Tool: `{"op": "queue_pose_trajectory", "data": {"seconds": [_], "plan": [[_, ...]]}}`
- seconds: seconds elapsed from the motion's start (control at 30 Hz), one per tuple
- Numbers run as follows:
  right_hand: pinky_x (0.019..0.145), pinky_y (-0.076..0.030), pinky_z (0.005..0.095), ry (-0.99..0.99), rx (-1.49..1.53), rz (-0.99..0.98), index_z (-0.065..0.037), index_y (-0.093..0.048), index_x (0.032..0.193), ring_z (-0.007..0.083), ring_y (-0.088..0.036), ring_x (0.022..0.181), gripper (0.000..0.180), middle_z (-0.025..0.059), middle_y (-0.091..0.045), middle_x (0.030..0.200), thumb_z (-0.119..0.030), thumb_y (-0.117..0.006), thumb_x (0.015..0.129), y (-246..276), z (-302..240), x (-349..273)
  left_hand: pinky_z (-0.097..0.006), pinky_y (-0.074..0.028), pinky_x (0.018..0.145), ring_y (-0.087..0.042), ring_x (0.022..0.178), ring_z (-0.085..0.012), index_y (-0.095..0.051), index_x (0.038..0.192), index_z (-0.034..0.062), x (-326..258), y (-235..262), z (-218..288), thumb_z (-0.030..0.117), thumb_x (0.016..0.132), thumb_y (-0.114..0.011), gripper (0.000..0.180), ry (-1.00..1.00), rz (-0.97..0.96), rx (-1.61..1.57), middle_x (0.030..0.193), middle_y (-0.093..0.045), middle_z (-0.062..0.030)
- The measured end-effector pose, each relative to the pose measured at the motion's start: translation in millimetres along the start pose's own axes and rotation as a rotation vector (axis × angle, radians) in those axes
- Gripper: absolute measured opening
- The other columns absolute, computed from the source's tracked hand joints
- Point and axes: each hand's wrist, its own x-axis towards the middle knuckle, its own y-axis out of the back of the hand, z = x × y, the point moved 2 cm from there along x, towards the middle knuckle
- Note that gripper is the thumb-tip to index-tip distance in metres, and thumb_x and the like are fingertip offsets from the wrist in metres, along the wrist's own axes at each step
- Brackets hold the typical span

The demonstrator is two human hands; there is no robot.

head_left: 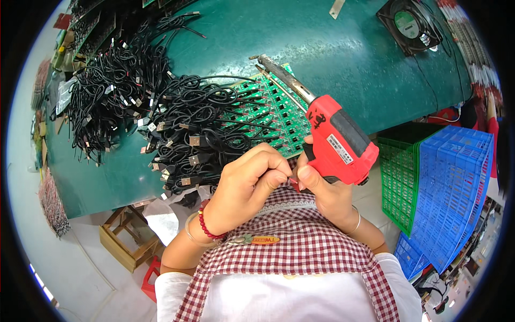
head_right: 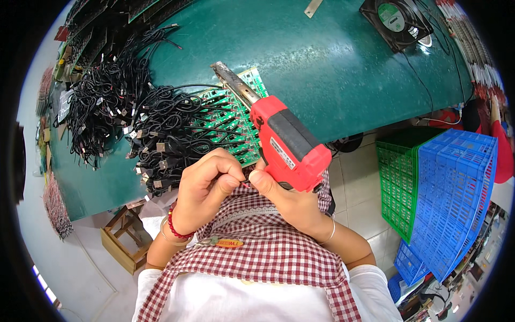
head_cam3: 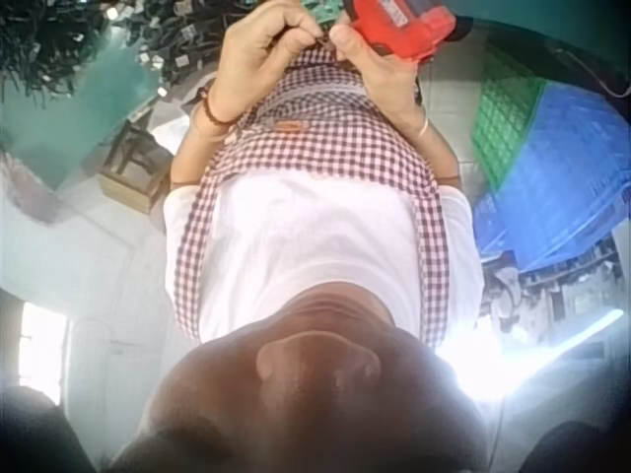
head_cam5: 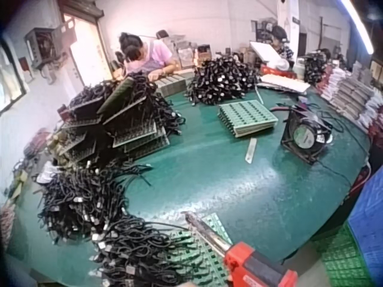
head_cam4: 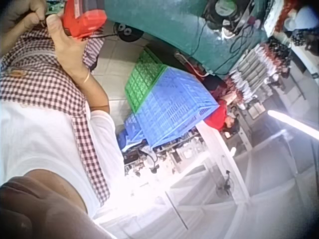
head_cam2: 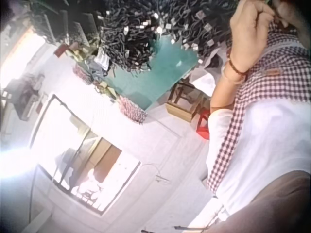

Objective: The person solders black wires onto a green printed circuit board using a manual soldering iron.

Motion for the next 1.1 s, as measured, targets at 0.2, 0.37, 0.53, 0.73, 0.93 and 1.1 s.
{"op": "queue_pose_trajectory", "data": {"seconds": [0.2,0.37,0.53,0.73,0.93,1.1], "plan": [[0.059,-0.048,0.0290,0.000,0.037,0.158,0.002,-0.044,0.124,0.0121,-0.052,0.060,0.040,0.0063,-0.054,0.074,-0.014,-0.060,0.092,16,-5,-7,-0.026,-0.045,0.060,-0.057,0.073,-0.0177,-0.061,0.089,0.0014,2,-7,3,-0.002,0.079,-0.069,0.013,0.034,0.004,0.197,0.085,-0.058,-0.0080],[0.059,-0.048,0.0310,0.081,-0.004,0.207,0.002,-0.044,0.123,0.0128,-0.049,0.055,0.041,0.0061,-0.051,0.067,-0.023,-0.059,0.094,59,-10,-34,-0.034,-0.049,0.059,-0.061,0.072,-0.0250,-0.061,0.089,0.0022,0,-16,-7,-0.001,0.077,-0.069,0.014,-0.070,0.098,0.549,0.093,-0.055,-0.0092],[0.057,-0.046,0.0317,-0.061,-0.109,0.090,0.000,-0.046,0.123,0.0143,-0.048,0.054,0.048,0.0070,-0.050,0.065,-0.033,-0.062,0.092,90,-6,-81,-0.032,-0.049,0.057,-0.061,0.069,-0.0235,-0.060,0.087,0.0020,6,-19,-8,0.000,0.078,-0.069,0.013,-0.046,0.148,0.671,0.094,-0.056,-0.0077],[0.057,-0.045,0.0291,-0.171,-0.110,0.043,0.002,-0.061,0.087,0.0145,-0.056,0.063,0.019,0.0071,-0.059,0.071,-0.017,-0.066,0.086,94,1,-104,-0.032,-0.049,0.057,-0.061,0.068,-0.0230,-0.059,0.087,0.0021,7,-20,-10,0.001,0.078,-0.069,0.014,-0.016,0.164,0.655,0.097,-0.058,-0.0077],[0.054,-0.044,0.0280,-0.207,-0.085,0.071,0.002,-0.061,0.080,0.0137,-0.055,0.059,0.020,0.0062,-0.059,0.067,-0.017,-0.069,0.082,90,3,-105,-0.031,-0.050,0.057,-0.061,0.065,-0.0220,-0.059,0.087,0.0017,6,-20,-11,0.000,0.078,-0.069,0.013,0.015,0.167,0.621,0.100,-0.058,-0.0079],[0.054,-0.045,0.0276,-0.207,-0.048,0.089,0.003,-0.062,0.081,0.0141,-0.056,0.058,0.021,0.0071,-0.060,0.067,-0.017,-0.070,0.081,92,5,-103,-0.031,-0.050,0.057,-0.061,0.065,-0.0219,-0.059,0.086,0.0015,9,-24,-10,0.000,0.078,-0.069,0.013,-0.004,0.186,0.654,0.100,-0.059,-0.0082]]}}
